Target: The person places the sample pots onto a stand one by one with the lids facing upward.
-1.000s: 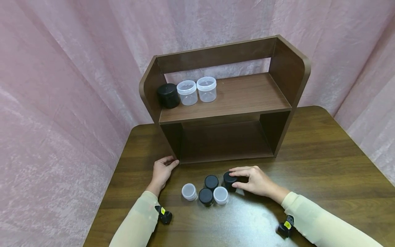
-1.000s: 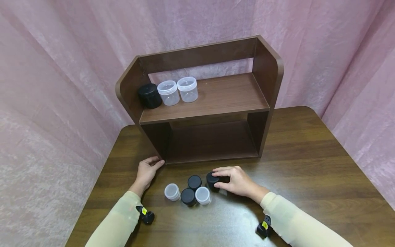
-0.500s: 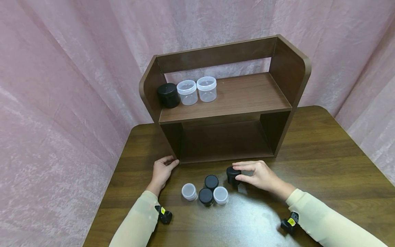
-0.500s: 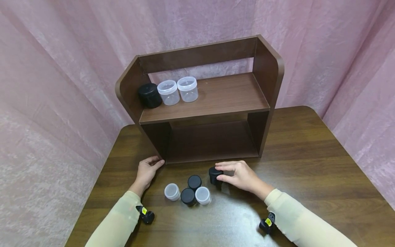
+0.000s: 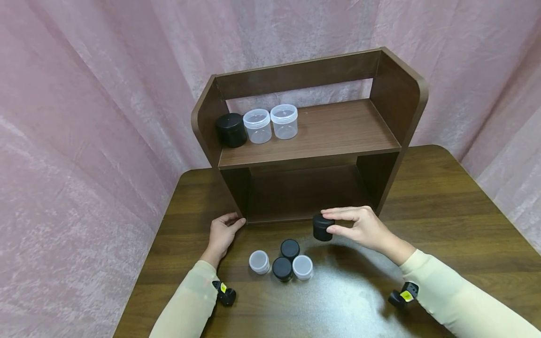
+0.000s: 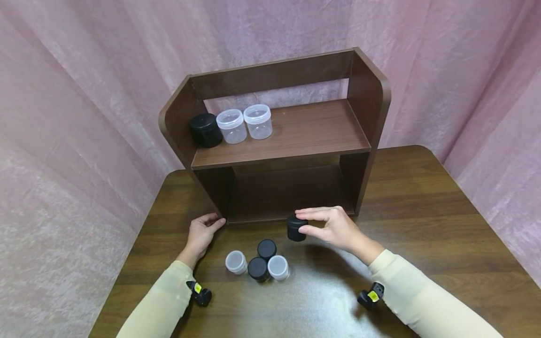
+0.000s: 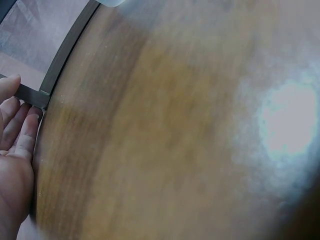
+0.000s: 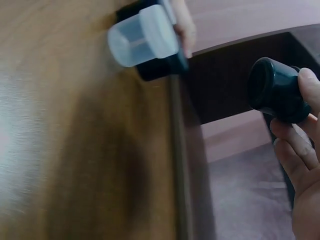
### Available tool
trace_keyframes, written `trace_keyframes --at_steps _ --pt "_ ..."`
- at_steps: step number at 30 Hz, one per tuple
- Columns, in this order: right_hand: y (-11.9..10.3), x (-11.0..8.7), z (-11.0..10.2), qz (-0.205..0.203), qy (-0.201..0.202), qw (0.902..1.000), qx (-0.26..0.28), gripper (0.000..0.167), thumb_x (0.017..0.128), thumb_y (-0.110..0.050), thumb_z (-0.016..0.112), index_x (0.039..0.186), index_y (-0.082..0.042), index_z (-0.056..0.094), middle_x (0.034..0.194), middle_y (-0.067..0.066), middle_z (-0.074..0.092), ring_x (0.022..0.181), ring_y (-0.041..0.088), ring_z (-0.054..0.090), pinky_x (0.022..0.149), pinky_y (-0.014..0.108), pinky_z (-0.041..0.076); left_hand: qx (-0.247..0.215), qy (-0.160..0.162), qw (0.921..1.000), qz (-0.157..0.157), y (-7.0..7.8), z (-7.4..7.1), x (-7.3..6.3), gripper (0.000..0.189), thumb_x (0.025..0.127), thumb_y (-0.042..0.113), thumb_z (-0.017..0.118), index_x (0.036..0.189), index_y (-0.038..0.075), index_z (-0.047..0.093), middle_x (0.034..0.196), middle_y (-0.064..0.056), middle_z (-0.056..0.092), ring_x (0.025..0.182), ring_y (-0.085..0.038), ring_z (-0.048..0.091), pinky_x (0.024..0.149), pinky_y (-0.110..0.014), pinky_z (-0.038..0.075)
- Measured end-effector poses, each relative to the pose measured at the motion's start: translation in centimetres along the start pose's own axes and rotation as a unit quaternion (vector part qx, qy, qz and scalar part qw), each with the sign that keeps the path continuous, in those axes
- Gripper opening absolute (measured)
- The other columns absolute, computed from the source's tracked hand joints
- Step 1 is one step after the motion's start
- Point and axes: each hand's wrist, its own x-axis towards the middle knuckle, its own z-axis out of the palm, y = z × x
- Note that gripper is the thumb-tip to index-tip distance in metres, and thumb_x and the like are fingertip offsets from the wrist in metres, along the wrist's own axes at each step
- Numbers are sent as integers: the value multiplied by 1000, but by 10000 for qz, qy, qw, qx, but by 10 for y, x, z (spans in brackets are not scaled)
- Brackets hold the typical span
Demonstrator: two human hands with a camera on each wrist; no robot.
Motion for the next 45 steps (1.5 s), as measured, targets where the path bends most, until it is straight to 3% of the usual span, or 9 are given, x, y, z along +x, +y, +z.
trace_keyframes --at_steps 9,17,24,26,28,33,35,40,45 --pt "-26 30 -26 -1020 380 9940 -105 44 59 15 81 101 5 73 102 21 70 96 25 68 85 16 47 -47 15 10000 60 -1 0 1 32 82 15 77 109 0 69 109 -14 68 100 -22 62 77 -20 48" --pt "-69 61 -56 -1232 426 9911 -277 43 59 19 78 100 9 71 102 24 69 98 24 68 87 18 47 -22 56 9998 165 -2 1 1 34 82 15 78 110 -2 69 104 -14 69 97 -20 63 76 -21 48" --pt "-66 83 -78 -1431 373 9883 -378 45 60 19 79 104 7 71 106 21 69 104 15 65 87 20 48 -6 37 10000 89 -1 1 0 35 82 16 78 111 -1 68 106 -14 68 99 -22 63 77 -21 48" --pt "-62 88 -83 -1387 375 9887 -434 45 62 17 80 105 5 72 108 18 69 106 11 64 88 20 48 -18 20 10000 76 0 0 0 35 82 16 78 111 -1 68 108 -14 68 99 -22 62 76 -19 48" --pt "-61 94 -88 -1289 386 9898 -476 45 63 15 81 105 3 72 109 16 69 106 10 64 88 20 48 19 -9 10000 73 9 0 -4 34 83 13 76 112 -3 67 109 -16 67 100 -23 62 75 -18 48" --pt "-66 111 -97 -1004 388 9929 -510 41 67 12 81 105 -1 74 110 10 70 103 9 65 84 19 49 3 -48 10000 72 11 1 -4 37 84 12 76 114 -6 65 111 -20 66 102 -26 60 73 -16 46" --pt "-66 118 -101 -951 396 9932 -540 40 68 11 81 105 -2 74 110 8 70 103 10 65 83 18 49 -30 -27 10000 89 1 1 1 38 83 15 77 114 -4 66 111 -18 66 101 -24 61 73 -17 47" --pt "-63 137 -108 -700 510 9940 -673 38 70 9 81 106 -3 74 110 8 70 104 7 64 84 17 48 17 54 9999 127 1 1 1 36 82 17 78 111 -1 69 109 -14 67 97 -21 62 75 -21 48" --pt "-61 155 -108 -161 599 9967 -522 34 75 8 78 108 1 72 111 11 69 104 5 63 83 19 50 10 60 10000 51 -1 1 1 34 81 16 78 110 1 69 107 -12 68 98 -21 62 75 -22 49"
